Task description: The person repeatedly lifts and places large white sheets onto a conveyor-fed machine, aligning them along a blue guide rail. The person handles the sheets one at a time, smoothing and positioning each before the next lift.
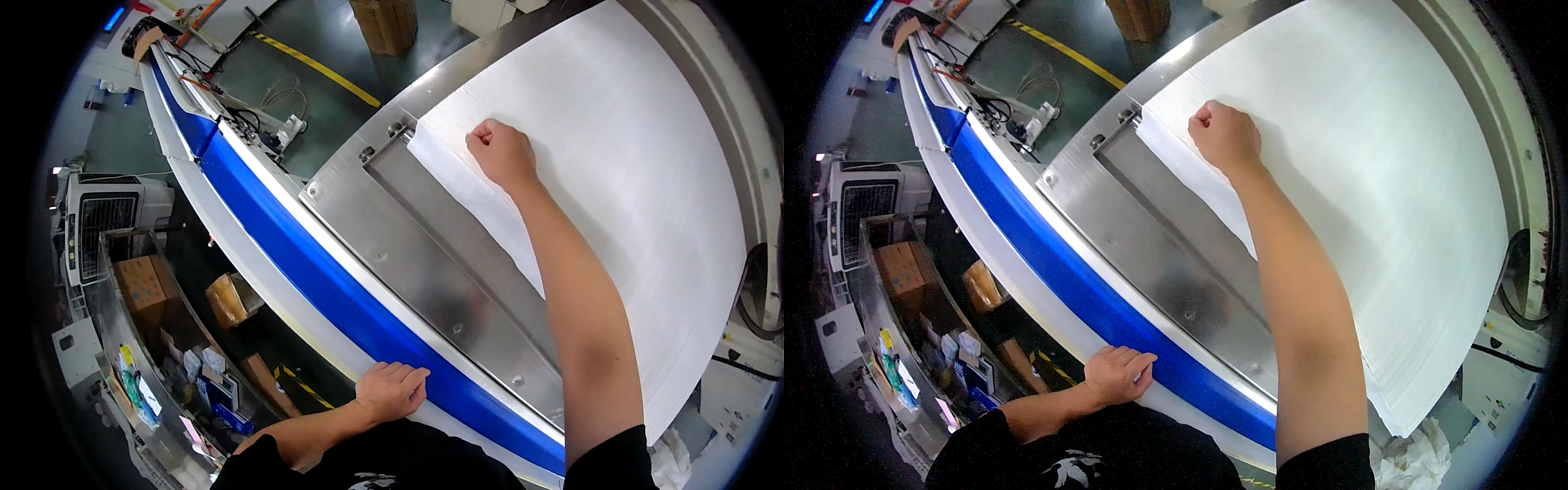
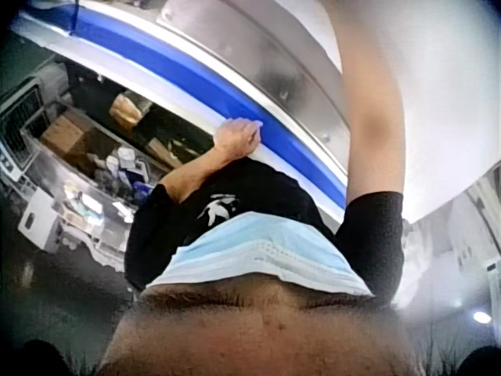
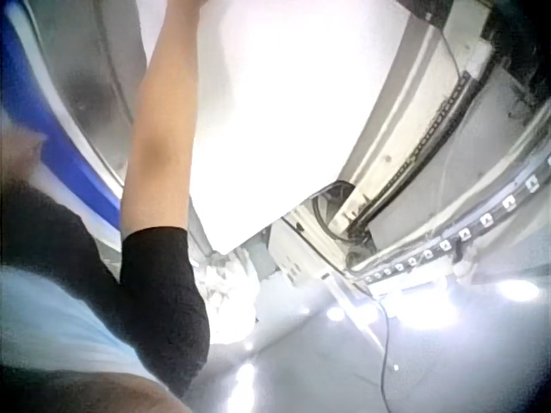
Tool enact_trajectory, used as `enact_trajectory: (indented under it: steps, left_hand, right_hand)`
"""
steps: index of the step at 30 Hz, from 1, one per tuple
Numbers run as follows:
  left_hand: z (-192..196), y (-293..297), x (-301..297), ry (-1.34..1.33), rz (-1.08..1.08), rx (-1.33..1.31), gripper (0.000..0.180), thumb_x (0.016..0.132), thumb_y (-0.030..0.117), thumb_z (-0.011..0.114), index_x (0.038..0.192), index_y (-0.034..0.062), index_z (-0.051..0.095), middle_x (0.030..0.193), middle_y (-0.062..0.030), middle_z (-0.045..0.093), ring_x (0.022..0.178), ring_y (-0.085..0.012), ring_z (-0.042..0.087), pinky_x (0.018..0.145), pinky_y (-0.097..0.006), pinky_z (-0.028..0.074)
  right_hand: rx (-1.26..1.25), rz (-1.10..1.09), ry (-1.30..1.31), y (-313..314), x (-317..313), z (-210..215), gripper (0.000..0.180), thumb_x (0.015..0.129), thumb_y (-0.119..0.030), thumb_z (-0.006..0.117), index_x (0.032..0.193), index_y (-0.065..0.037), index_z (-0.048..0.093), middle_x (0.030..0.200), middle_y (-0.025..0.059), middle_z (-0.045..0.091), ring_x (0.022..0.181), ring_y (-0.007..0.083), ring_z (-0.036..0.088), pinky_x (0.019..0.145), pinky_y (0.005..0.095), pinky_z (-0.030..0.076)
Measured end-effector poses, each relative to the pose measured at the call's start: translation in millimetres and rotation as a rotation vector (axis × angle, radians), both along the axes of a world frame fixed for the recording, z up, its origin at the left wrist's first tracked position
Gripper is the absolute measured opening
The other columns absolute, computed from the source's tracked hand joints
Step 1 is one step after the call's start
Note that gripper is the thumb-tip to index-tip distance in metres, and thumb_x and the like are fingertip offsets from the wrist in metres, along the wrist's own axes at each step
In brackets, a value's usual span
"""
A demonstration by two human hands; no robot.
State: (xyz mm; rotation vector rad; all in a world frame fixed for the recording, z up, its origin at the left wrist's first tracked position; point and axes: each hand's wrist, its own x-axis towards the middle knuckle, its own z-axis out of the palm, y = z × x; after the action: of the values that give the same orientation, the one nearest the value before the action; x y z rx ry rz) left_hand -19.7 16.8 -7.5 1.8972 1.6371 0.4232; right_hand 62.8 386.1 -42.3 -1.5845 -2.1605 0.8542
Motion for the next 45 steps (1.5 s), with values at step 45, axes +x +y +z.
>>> enact_trajectory:
  steps: [45]
  left_hand:
    - [-83.7,289.6,-75.4,0.316,0.157,0.723,0.051,0.069,0.009,0.061,0.118,0.0214,0.054,0.118,-0.0046,0.053,0.117,-0.0255,0.047,0.098,-0.043,0.035]
  right_hand:
    - [0.200,0.019,-0.023,10.3,12.3,-22.4,0.014,0.080,-0.026,0.063,0.083,-0.013,0.067,0.073,0.0061,0.068,0.064,0.0258,0.065,0.060,0.0363,0.051]
